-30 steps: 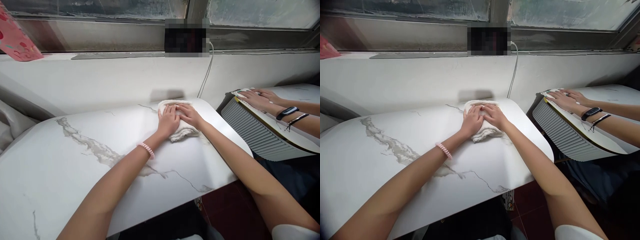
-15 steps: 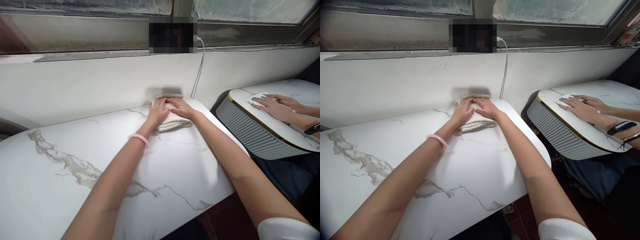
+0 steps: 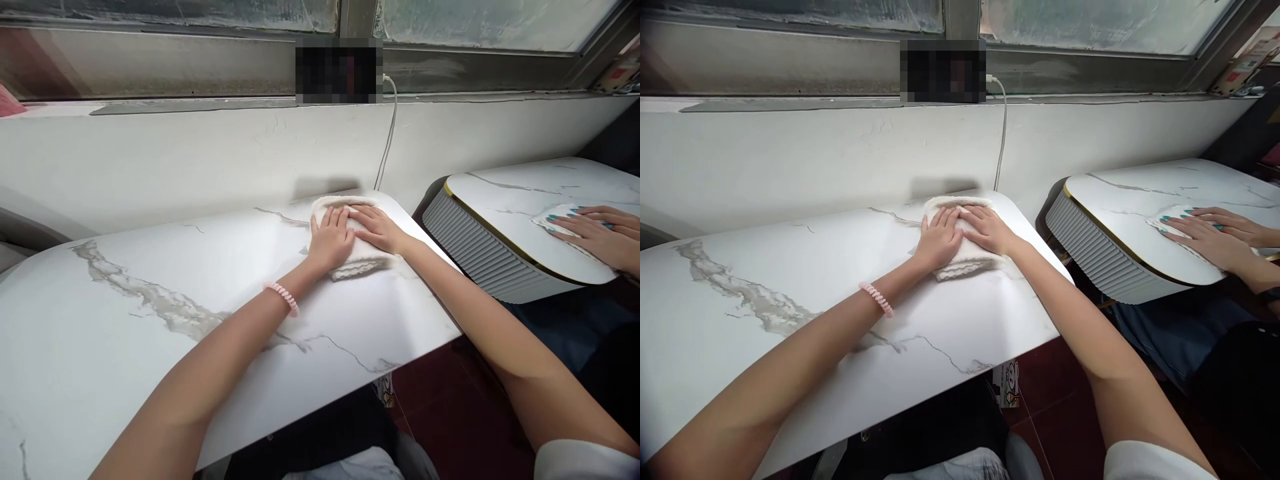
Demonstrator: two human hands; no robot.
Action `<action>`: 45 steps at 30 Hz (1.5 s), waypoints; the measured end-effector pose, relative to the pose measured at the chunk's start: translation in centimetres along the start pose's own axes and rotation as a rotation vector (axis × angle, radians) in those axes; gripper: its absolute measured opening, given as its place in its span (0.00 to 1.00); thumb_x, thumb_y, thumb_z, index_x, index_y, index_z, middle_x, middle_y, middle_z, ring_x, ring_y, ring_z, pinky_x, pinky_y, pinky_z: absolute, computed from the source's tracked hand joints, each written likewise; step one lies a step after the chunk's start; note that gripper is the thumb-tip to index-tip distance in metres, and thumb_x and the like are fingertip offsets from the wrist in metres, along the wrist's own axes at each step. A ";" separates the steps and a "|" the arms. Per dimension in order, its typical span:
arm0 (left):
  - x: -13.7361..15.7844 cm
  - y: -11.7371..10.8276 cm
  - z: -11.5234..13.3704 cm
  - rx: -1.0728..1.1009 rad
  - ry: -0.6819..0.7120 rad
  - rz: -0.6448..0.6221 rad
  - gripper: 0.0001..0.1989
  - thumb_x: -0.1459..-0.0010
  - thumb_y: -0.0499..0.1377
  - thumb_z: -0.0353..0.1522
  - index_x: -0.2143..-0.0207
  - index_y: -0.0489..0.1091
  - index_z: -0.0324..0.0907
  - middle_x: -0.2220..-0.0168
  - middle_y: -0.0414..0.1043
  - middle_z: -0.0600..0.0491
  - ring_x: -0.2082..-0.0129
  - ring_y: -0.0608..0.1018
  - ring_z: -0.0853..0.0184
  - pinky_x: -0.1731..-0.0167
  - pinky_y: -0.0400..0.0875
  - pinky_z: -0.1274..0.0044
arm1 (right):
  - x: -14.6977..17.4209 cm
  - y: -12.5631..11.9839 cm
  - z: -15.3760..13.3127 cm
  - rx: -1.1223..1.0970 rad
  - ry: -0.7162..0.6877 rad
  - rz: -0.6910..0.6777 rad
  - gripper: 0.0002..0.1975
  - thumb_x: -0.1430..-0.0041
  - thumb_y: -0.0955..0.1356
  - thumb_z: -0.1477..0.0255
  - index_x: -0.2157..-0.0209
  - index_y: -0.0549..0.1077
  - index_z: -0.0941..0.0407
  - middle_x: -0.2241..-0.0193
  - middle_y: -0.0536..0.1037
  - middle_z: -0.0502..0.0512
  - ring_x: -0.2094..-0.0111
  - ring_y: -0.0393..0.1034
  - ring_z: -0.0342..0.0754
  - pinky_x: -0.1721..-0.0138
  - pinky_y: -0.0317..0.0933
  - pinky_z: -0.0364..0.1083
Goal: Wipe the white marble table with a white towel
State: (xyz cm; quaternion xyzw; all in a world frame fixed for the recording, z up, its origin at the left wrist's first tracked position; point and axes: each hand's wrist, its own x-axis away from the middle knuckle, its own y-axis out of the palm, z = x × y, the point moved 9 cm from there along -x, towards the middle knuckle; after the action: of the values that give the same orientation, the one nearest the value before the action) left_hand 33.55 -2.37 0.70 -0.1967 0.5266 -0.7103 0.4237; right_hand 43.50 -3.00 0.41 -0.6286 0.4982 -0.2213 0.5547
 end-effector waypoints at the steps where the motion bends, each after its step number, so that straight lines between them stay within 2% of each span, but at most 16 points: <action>1: 0.6 0.2 0.7 0.010 -0.002 0.006 0.28 0.34 0.40 0.34 0.33 0.52 0.38 0.31 0.51 0.49 0.30 0.50 0.60 0.33 0.37 0.55 | 1.0 -0.3 -0.5 -0.005 -0.012 0.004 0.31 0.33 0.55 0.52 0.36 0.59 0.53 0.36 0.60 0.61 0.35 0.51 0.59 0.36 0.46 0.64; 6: 3.9 1.1 4.7 0.053 0.015 0.029 0.27 0.34 0.42 0.34 0.34 0.53 0.37 0.32 0.52 0.47 0.31 0.51 0.58 0.33 0.38 0.54 | 6.1 -2.2 -2.8 -0.014 -0.024 0.054 0.30 0.33 0.55 0.50 0.37 0.60 0.51 0.37 0.62 0.61 0.36 0.54 0.59 0.37 0.49 0.65; 12: 7.9 2.2 9.4 0.077 0.127 -0.016 0.28 0.33 0.42 0.35 0.34 0.52 0.32 0.31 0.50 0.43 0.30 0.48 0.53 0.35 0.37 0.48 | 12.3 -3.7 -5.1 -0.012 0.038 0.052 0.27 0.32 0.56 0.53 0.37 0.59 0.47 0.37 0.63 0.58 0.36 0.55 0.60 0.38 0.51 0.67; 16: 9.7 2.2 11.3 0.086 0.198 0.009 0.28 0.33 0.42 0.35 0.34 0.51 0.30 0.32 0.50 0.40 0.31 0.48 0.49 0.36 0.38 0.46 | 14.6 -4.3 -5.9 0.008 0.077 0.050 0.26 0.33 0.57 0.54 0.36 0.59 0.45 0.37 0.63 0.58 0.37 0.56 0.60 0.39 0.52 0.67; 20: 10.3 2.2 12.1 0.082 0.228 0.041 0.28 0.33 0.42 0.34 0.34 0.53 0.31 0.32 0.52 0.39 0.31 0.49 0.48 0.36 0.41 0.46 | 15.4 -4.5 -6.1 0.021 0.098 0.042 0.26 0.33 0.56 0.54 0.36 0.59 0.44 0.37 0.62 0.57 0.37 0.56 0.60 0.39 0.53 0.67; 25: 9.5 2.6 12.9 0.064 0.221 0.024 0.28 0.33 0.43 0.34 0.34 0.52 0.30 0.32 0.51 0.39 0.31 0.50 0.48 0.36 0.42 0.45 | 15.9 -4.9 -5.3 0.012 0.115 0.038 0.26 0.33 0.56 0.53 0.37 0.58 0.43 0.37 0.63 0.56 0.36 0.56 0.61 0.38 0.52 0.67; 33: 6.0 3.0 13.5 0.087 0.227 -0.004 0.28 0.35 0.43 0.34 0.35 0.53 0.30 0.32 0.52 0.41 0.31 0.51 0.52 0.37 0.44 0.46 | 15.1 -5.5 -1.8 0.041 0.149 0.045 0.25 0.33 0.56 0.54 0.38 0.60 0.45 0.38 0.65 0.57 0.37 0.58 0.61 0.39 0.53 0.66; 38: 2.7 3.2 11.6 0.124 0.192 0.031 0.27 0.35 0.43 0.32 0.36 0.55 0.34 0.34 0.56 0.44 0.32 0.53 0.55 0.35 0.43 0.49 | 11.9 -5.1 1.0 0.049 0.143 0.046 0.26 0.34 0.55 0.52 0.40 0.62 0.48 0.39 0.66 0.60 0.38 0.58 0.61 0.39 0.52 0.66; 45: -2.6 2.7 6.8 0.124 0.108 0.059 0.27 0.36 0.44 0.32 0.36 0.56 0.35 0.34 0.57 0.46 0.32 0.54 0.56 0.34 0.40 0.52 | 5.0 -3.8 4.4 0.039 0.100 0.090 0.26 0.34 0.56 0.54 0.43 0.66 0.52 0.40 0.67 0.61 0.38 0.59 0.60 0.38 0.51 0.64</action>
State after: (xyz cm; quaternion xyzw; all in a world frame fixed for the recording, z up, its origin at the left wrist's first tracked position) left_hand 41.01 -4.47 1.14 -0.1160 0.5093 -0.7381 0.4270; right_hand 50.67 -5.72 1.29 -0.5829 0.5485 -0.2369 0.5507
